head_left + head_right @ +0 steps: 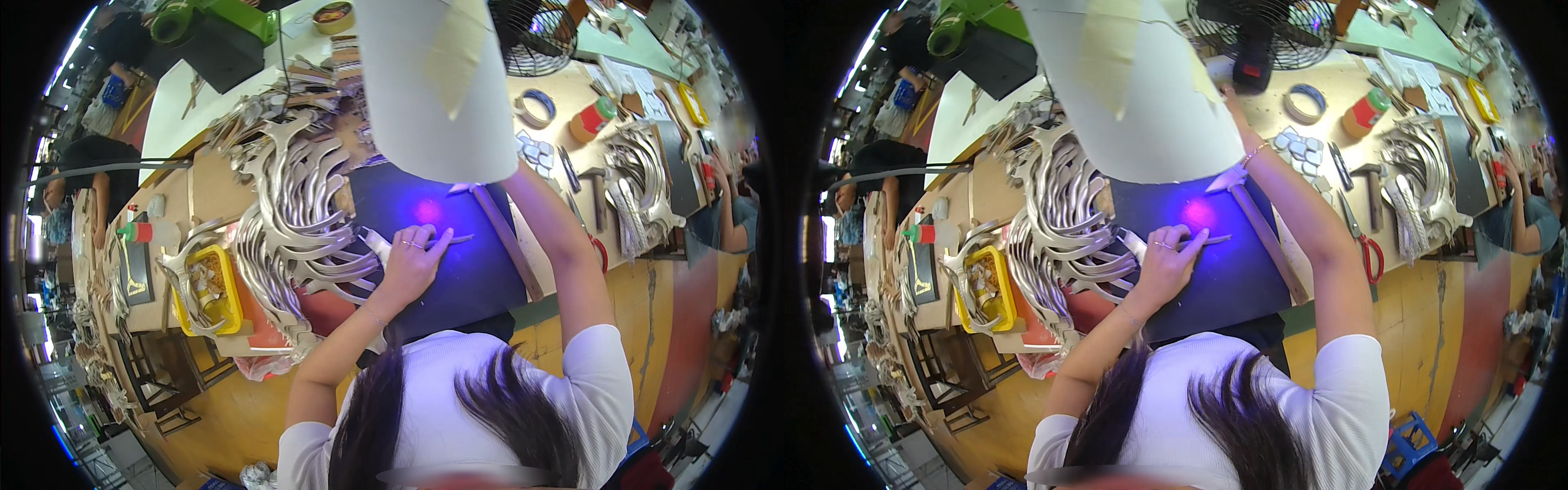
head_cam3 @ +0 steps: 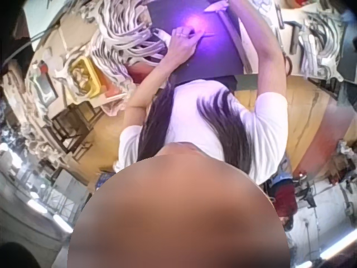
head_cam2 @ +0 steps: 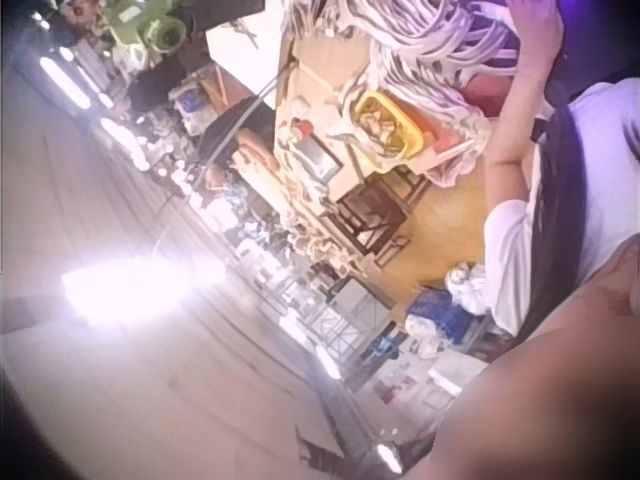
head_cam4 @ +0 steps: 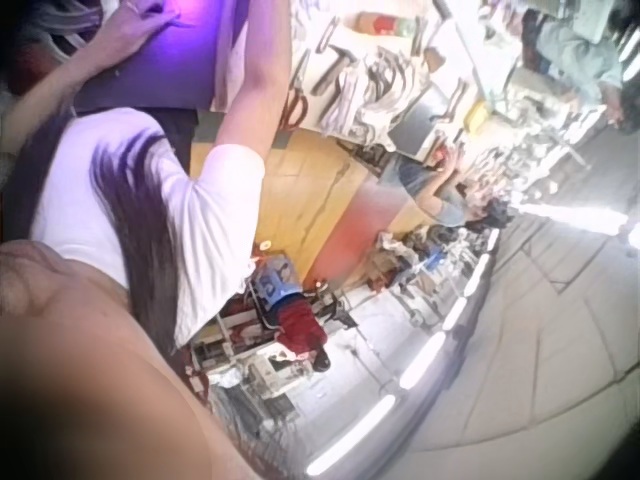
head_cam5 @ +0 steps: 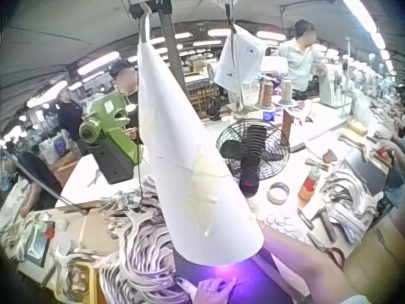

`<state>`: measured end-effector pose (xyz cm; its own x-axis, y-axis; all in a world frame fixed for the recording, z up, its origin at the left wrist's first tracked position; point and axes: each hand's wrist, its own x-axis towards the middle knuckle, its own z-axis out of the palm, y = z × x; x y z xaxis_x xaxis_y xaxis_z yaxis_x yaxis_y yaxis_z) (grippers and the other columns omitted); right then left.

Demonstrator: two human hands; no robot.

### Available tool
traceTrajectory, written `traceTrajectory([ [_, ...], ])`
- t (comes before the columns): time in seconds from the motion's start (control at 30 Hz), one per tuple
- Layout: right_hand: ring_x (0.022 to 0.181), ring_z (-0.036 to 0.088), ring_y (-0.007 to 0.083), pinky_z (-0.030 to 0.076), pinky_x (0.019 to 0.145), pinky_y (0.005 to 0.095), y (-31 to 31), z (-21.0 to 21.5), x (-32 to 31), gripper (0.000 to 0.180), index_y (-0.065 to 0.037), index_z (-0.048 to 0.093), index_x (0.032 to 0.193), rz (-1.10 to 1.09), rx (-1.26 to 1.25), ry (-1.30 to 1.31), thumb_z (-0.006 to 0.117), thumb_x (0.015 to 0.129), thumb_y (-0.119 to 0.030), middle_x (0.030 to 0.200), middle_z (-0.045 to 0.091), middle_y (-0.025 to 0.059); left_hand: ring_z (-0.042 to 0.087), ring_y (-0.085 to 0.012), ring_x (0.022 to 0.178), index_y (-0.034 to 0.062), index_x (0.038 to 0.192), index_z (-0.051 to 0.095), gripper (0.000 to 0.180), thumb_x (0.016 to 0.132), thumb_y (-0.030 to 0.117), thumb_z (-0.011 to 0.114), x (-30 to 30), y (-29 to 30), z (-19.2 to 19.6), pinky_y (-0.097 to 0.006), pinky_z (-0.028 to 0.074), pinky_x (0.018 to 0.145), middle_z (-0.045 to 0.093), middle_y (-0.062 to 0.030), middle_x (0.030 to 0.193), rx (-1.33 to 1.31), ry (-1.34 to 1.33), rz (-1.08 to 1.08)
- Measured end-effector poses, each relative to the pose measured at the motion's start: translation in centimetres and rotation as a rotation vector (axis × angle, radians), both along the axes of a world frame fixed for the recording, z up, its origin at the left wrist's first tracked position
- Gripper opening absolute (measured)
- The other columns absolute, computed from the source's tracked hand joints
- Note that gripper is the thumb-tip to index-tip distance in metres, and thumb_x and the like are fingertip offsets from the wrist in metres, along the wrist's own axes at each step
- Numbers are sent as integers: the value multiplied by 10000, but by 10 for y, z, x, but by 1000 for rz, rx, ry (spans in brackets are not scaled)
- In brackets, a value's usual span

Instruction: The person assembles decorative metal parts by cutting a silver braided strip with scissors, placing it on a curved metal piece, and securing it with small white adhesive pads. The person repeatedly measures, cuts, and adheres the strip along the metal frame in a workshop setting.

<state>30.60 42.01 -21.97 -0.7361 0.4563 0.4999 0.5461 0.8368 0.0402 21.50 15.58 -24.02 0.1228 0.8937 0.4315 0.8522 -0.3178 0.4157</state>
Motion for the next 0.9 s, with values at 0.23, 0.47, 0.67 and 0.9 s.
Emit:
traceTrajectory([
  [0.23, 1035, 563, 281, 450, 917, 455, -12, 1, 9, 252, -61, 666, 1055, -7, -165, 50, 599, 828, -150, 1046, 633, 104, 541, -300, 1034, 100, 1237, 658, 389, 851, 120, 700, -2, 1, 4, -428, 426, 892, 561, -112, 1105, -26, -113, 23],
  [0.47, 1043, 575, 285, 452, 925, 450, -40, 14, 18, 251, -63, 668, 1060, -22, -424, 266, 609, 826, -129, 1068, 641, 113, 544, -292, 1079, 66, 1241, 648, 389, 855, 73, 702, -5, 5, 20, -401, 445, 956, 569, -126, 1155, -18, -341, 26],
  [0.67, 1050, 585, 288, 453, 931, 446, -107, 38, 28, 251, -64, 671, 1065, 79, -540, 331, 617, 824, -111, 1088, 648, 121, 545, -213, 1205, -24, 1376, 463, 432, 1011, 178, 577, -4, 33, 33, -351, 448, 1036, 565, -124, 1252, -283, -1441, 61],
  [0.9, 1003, 603, 235, 442, 871, 449, -153, 71, 46, 195, -98, 717, 982, 113, -262, 174, 723, 808, -186, 986, 662, 64, 632, -126, 1028, 25, 1258, 559, 279, 1046, 202, 521, 1, 31, 40, -275, 524, 904, 638, -71, 1165, -440, -1736, 72],
])
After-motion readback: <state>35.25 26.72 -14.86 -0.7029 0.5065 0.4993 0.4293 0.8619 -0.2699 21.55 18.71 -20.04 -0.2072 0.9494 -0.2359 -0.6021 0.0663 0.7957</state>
